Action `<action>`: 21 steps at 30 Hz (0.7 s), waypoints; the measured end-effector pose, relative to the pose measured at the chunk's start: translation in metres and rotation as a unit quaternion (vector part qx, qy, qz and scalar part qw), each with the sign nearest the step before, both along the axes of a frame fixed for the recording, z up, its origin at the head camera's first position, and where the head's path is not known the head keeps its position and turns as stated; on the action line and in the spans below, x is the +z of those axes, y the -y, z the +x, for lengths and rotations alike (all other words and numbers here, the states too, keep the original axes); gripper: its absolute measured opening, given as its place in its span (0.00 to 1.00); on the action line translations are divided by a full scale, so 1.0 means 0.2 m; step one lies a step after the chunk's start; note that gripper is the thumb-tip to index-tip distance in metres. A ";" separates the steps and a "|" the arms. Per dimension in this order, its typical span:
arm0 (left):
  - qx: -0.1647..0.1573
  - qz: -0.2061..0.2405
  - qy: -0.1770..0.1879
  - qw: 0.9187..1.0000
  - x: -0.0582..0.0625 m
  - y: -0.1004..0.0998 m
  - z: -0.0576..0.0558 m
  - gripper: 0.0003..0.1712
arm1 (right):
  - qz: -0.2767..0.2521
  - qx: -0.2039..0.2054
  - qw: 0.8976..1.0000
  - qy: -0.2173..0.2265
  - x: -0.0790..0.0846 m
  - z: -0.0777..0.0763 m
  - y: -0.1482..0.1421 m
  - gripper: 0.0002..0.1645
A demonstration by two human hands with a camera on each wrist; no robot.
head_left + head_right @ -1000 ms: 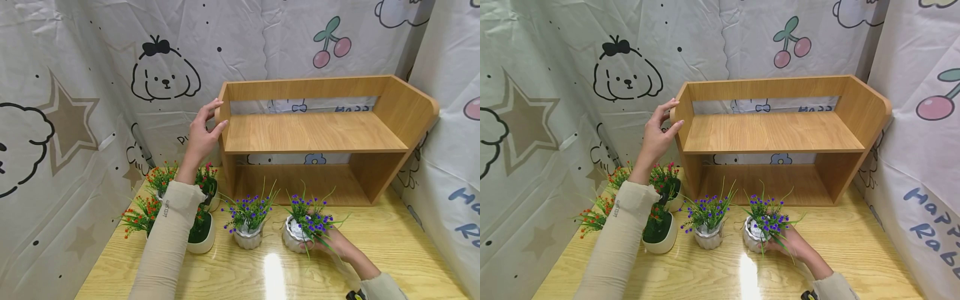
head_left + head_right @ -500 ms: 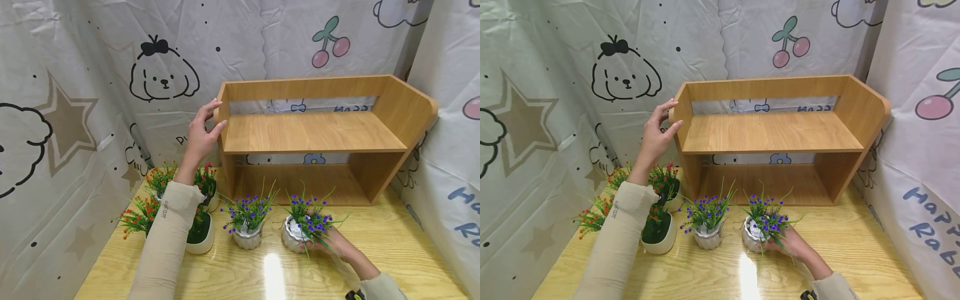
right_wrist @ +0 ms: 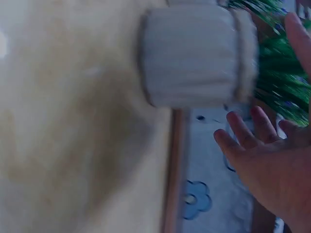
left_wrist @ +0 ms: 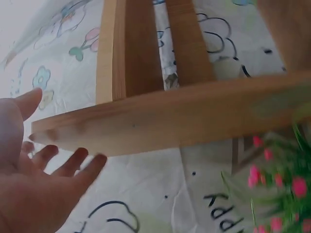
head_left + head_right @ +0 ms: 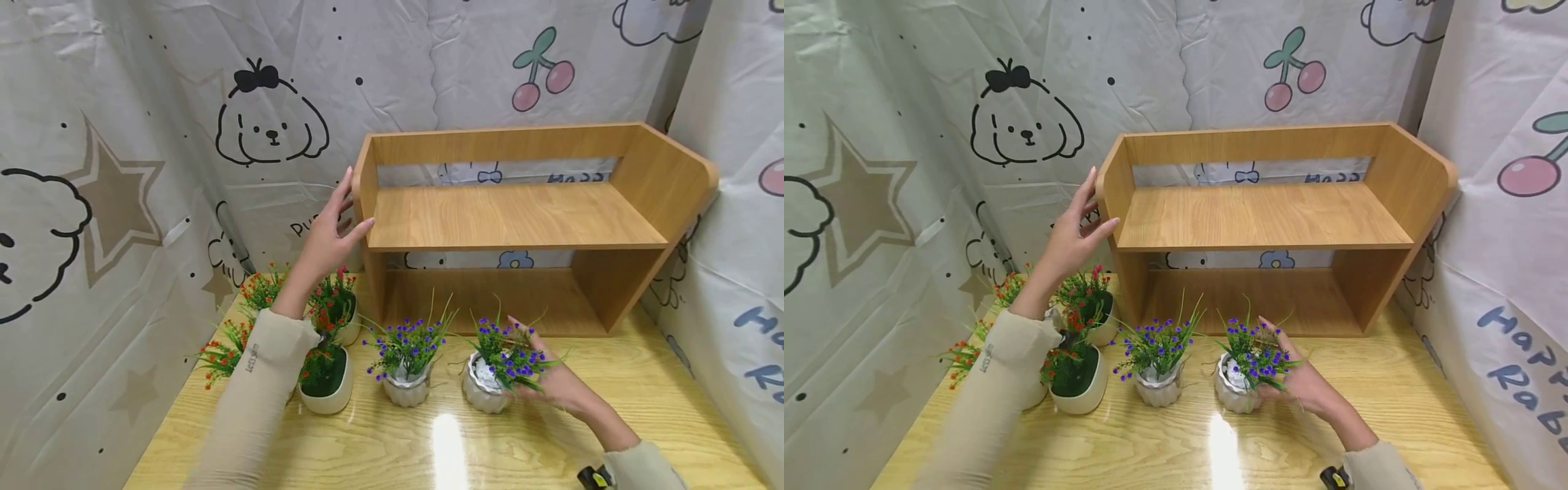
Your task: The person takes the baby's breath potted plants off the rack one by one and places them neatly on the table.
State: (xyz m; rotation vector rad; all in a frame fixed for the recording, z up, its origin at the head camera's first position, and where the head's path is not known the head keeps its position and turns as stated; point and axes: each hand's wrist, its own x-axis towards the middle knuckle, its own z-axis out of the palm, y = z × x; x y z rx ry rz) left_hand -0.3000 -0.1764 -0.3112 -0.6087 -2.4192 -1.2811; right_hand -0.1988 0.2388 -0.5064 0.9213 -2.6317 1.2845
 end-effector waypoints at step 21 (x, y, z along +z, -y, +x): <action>0.146 -0.447 -0.109 0.876 -0.14 0.60 0.42 0.47 | 0.138 -0.090 0.970 -0.179 0.69 -0.07 -0.26 0.54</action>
